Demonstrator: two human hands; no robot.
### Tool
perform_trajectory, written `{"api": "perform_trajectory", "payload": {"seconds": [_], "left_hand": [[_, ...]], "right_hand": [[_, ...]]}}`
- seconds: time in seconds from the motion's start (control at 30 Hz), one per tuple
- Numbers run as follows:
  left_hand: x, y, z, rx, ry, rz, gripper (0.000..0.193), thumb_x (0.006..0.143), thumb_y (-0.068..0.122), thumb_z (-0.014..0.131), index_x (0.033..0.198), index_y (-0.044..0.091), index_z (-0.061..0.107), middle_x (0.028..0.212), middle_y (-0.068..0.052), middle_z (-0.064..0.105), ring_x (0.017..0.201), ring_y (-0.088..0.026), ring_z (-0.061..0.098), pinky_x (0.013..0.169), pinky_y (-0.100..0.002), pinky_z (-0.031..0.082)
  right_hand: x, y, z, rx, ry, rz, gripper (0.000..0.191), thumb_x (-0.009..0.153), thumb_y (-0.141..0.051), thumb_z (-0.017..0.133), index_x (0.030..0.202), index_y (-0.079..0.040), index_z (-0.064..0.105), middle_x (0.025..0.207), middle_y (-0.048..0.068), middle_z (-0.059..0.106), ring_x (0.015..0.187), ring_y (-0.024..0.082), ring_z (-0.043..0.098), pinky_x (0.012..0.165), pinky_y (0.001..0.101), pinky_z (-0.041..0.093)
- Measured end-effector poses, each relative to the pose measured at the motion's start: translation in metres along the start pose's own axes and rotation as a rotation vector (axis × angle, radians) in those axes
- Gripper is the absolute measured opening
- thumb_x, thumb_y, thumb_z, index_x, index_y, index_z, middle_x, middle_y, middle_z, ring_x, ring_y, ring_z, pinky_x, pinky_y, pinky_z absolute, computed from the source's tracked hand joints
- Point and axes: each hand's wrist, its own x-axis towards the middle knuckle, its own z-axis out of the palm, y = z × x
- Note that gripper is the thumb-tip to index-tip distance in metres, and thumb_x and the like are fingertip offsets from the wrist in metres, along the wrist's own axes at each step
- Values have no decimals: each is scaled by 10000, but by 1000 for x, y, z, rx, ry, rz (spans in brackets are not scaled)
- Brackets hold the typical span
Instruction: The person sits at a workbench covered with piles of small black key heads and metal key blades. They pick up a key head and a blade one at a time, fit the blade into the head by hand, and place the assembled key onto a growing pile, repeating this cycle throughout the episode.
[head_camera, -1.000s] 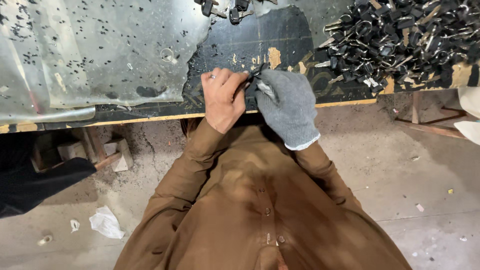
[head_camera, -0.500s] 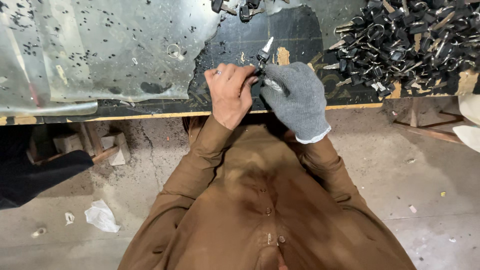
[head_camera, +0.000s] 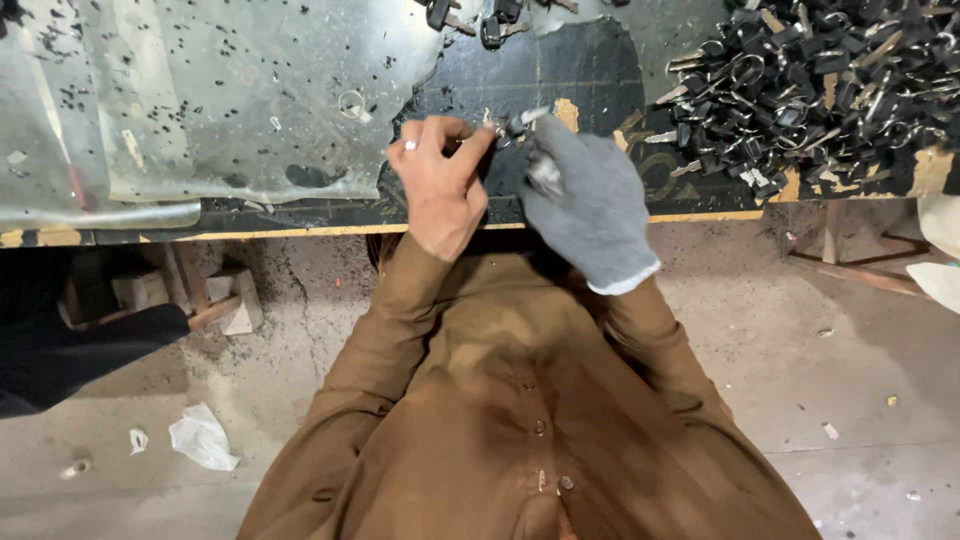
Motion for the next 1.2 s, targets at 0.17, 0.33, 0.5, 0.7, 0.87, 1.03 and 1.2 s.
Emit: {"api": "perform_trajectory", "payload": {"seconds": [0.17,0.33,0.5,0.7,0.87,1.03,1.2], "left_hand": [[-8,11,-21,-418,-338,90,397,870,12,729,1253,74,641,1069,-37,633,972,-269,622,925,-393,422],[-34,26,-5,-1024,-313,-294,402,891,34,824,1182,44,546,1169,-99,630,915,-280,600,840,-322,526],[-45,27,-7,-713,-333,-188,239,927,-7,762,1118,69,639,1093,-84,673,973,-249,691,867,-325,549],[1,5,21,-92,-325,204,378,770,0,682,1141,61,654,1101,-149,584,1022,-362,547,859,-459,439],[3,-7,33,-113,-188,97,262,865,79,732,1119,98,672,996,-85,595,959,-313,562,834,-437,397],[-12,-1,30,-192,-87,27,230,843,22,718,1055,101,677,934,-63,595,921,-276,567,833,-422,364],[-10,-7,31,-222,-114,40,250,816,-19,687,1032,106,691,898,-36,588,892,-261,551,831,-409,352]], "right_hand": [[-32,3,-3,284,107,41,563,832,-114,831,1331,-15,588,1163,158,707,1028,277,747,900,340,590],[-49,7,7,665,194,136,658,807,-68,828,1400,19,557,1216,146,711,1046,179,731,958,320,601],[-48,18,12,852,142,296,651,809,-51,811,1410,13,567,1118,122,736,1032,167,721,956,320,598],[-11,27,10,115,340,81,684,893,-105,865,1449,55,499,1186,160,695,1008,273,723,879,355,593],[-28,9,0,-6,203,-30,484,917,-76,738,1366,-7,568,1155,169,671,1028,392,646,911,461,512],[-23,5,2,48,59,119,296,890,-100,729,1146,-18,605,1011,170,658,992,393,631,880,478,485],[-9,6,4,49,91,-109,357,910,-118,716,1239,-23,617,1089,150,657,1017,371,617,885,471,484]]}}
